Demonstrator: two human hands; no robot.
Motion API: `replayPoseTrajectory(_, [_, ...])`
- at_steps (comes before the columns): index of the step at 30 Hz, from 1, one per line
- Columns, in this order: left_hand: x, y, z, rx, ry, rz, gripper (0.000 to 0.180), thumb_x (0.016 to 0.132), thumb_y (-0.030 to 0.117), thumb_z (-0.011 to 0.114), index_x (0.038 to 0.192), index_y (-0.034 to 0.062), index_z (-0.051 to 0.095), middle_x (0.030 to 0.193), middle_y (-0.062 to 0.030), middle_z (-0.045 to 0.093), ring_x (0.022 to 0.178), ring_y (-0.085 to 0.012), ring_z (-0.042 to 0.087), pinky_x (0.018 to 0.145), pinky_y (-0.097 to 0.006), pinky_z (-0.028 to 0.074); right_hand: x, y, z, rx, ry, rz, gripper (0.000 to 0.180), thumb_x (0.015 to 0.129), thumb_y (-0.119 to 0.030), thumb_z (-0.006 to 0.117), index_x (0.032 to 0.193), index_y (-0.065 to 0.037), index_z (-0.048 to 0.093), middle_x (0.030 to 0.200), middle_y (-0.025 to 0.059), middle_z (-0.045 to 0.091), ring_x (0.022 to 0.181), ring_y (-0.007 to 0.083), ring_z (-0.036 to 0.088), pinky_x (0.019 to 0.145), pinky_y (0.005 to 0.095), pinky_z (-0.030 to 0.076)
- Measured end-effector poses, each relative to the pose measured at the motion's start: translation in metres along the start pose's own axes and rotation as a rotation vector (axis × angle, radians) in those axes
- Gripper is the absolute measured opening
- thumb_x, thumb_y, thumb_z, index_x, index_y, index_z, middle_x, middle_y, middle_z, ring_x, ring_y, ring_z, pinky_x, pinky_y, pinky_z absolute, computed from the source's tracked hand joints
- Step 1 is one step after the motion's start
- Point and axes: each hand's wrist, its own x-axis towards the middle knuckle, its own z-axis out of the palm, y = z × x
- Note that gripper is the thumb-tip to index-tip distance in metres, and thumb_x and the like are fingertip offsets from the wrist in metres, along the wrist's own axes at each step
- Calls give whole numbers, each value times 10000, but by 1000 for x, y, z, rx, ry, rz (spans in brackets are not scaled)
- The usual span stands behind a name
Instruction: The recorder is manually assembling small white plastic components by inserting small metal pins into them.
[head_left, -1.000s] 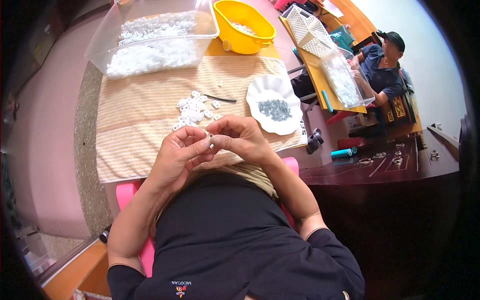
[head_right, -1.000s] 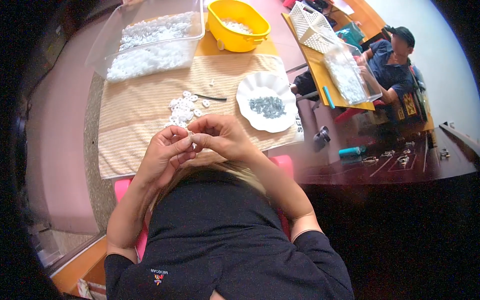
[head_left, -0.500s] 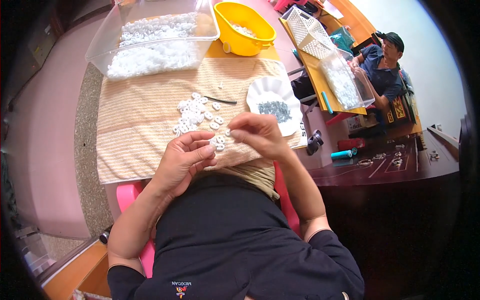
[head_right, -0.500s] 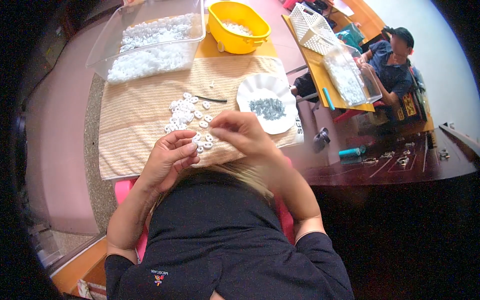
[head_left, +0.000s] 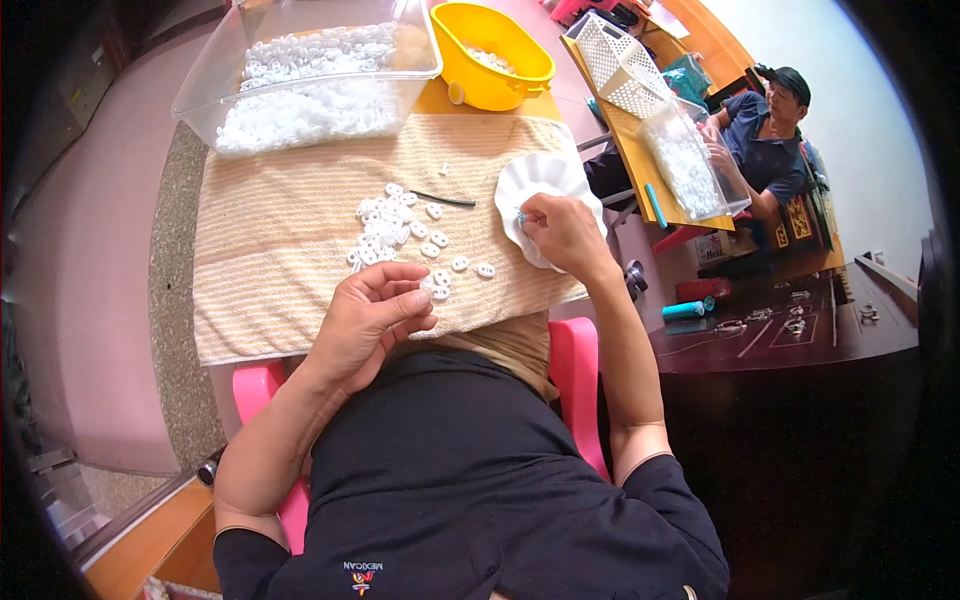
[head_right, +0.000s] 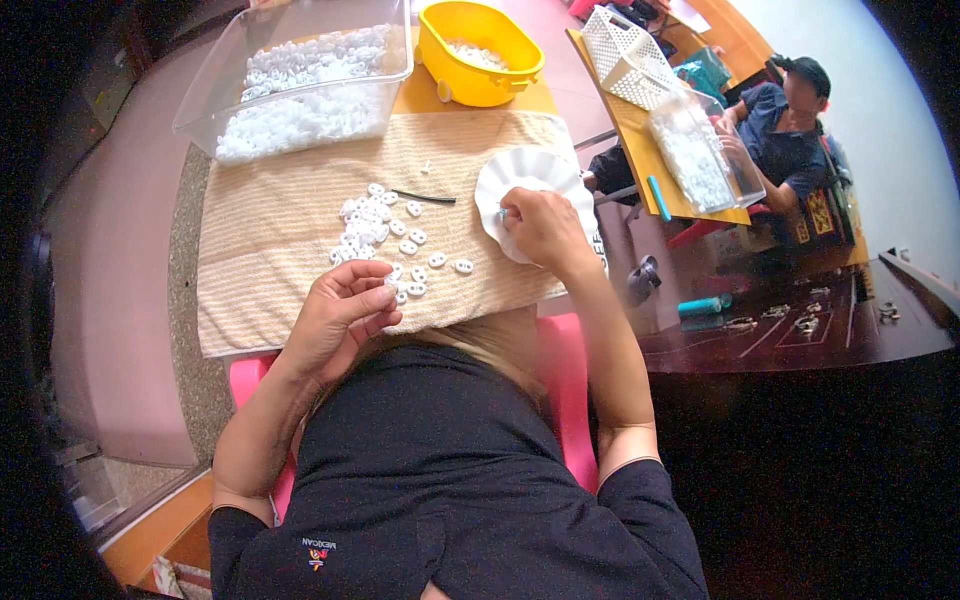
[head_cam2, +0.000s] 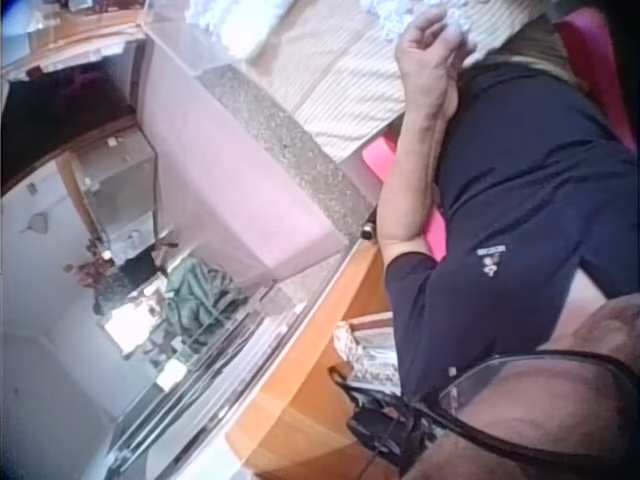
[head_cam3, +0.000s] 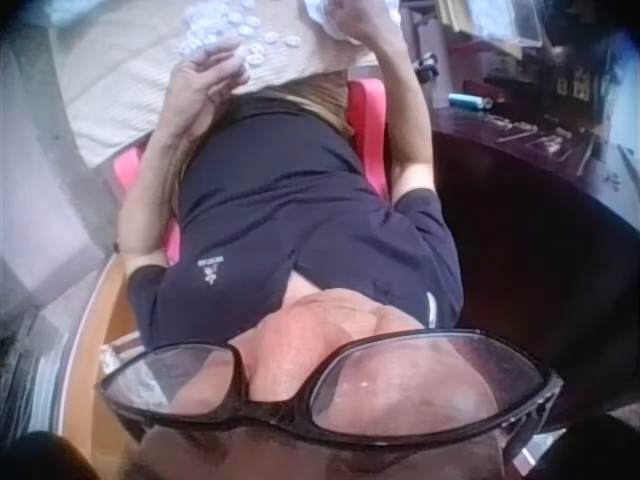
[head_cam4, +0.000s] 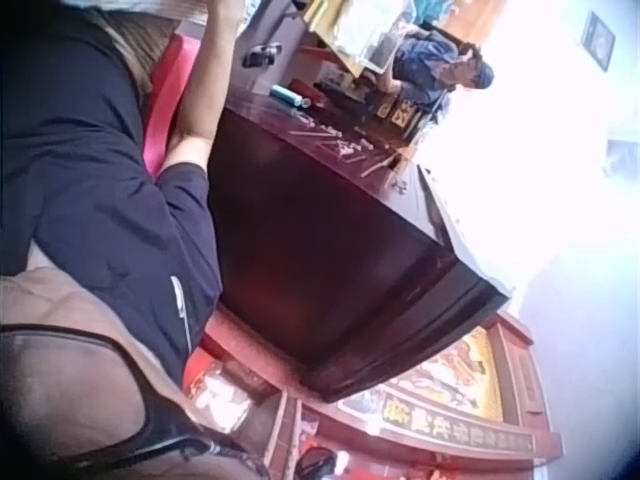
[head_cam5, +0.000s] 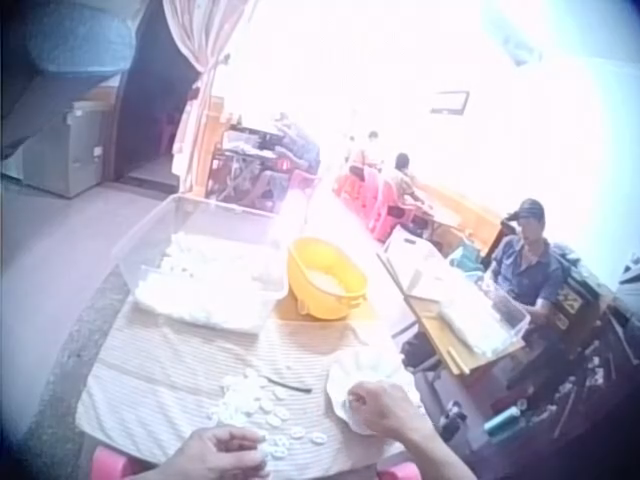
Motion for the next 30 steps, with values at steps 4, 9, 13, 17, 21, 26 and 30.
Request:
replayPoseTrajectory(4, [-1,0,0,-2,-2,1,238,844,48,693,1068,17,618,904,-49,639,791,-124,643,738,-256,572,1,-4,-1,-8,-19,11,143,788,-141,625,866,-32,676,836,209,663,843,375,644,778,439,491])
replayPoseTrajectory(9, [-1,0,1,6,-2,-1,231,842,48,696,1059,18,619,905,-48,641,791,-123,643,739,-256,572,5,1,0,-32,-45,-17,129,775,-100,634,858,-6,660,826,196,668,824,348,657,753,403,504])
replayPoseTrajectory(13, [0,-1,1,6,-1,-5,228,841,48,697,1053,19,619,904,-47,641,791,-122,642,737,-256,570,7,1,-4,-26,-101,-16,143,770,-58,646,893,15,651,838,186,679,821,312,676,746,364,518])
replayPoseTrajectory(17, [-1,-1,1,11,3,3,229,840,49,697,1053,20,618,902,-47,641,789,-122,642,737,-254,568,6,-1,-9,-26,-129,-17,147,781,-46,633,914,15,650,853,187,684,828,315,676,758,366,519])
replayPoseTrajectory(21, [0,-1,1,9,6,-1,232,839,50,699,1055,20,618,903,-47,641,789,-122,641,738,-252,568,6,-3,-13,-41,-158,-35,145,787,-39,628,921,14,651,864,189,686,841,318,676,762,370,518])
replayPoseTrajectory(26, [-1,-1,2,10,5,2,234,836,50,701,1053,19,620,903,-46,638,793,-119,638,735,-251,570,5,3,-12,-49,-145,-53,145,781,-44,628,913,10,649,837,184,682,834,322,671,751,383,513])
replayPoseTrajectory(30, [-1,0,3,19,16,-5,235,835,51,703,1052,19,620,901,-45,637,792,-118,638,732,-249,572,4,5,-11,-129,-140,-102,141,763,-56,619,890,-5,654,795,176,666,800,340,654,729,400,504])
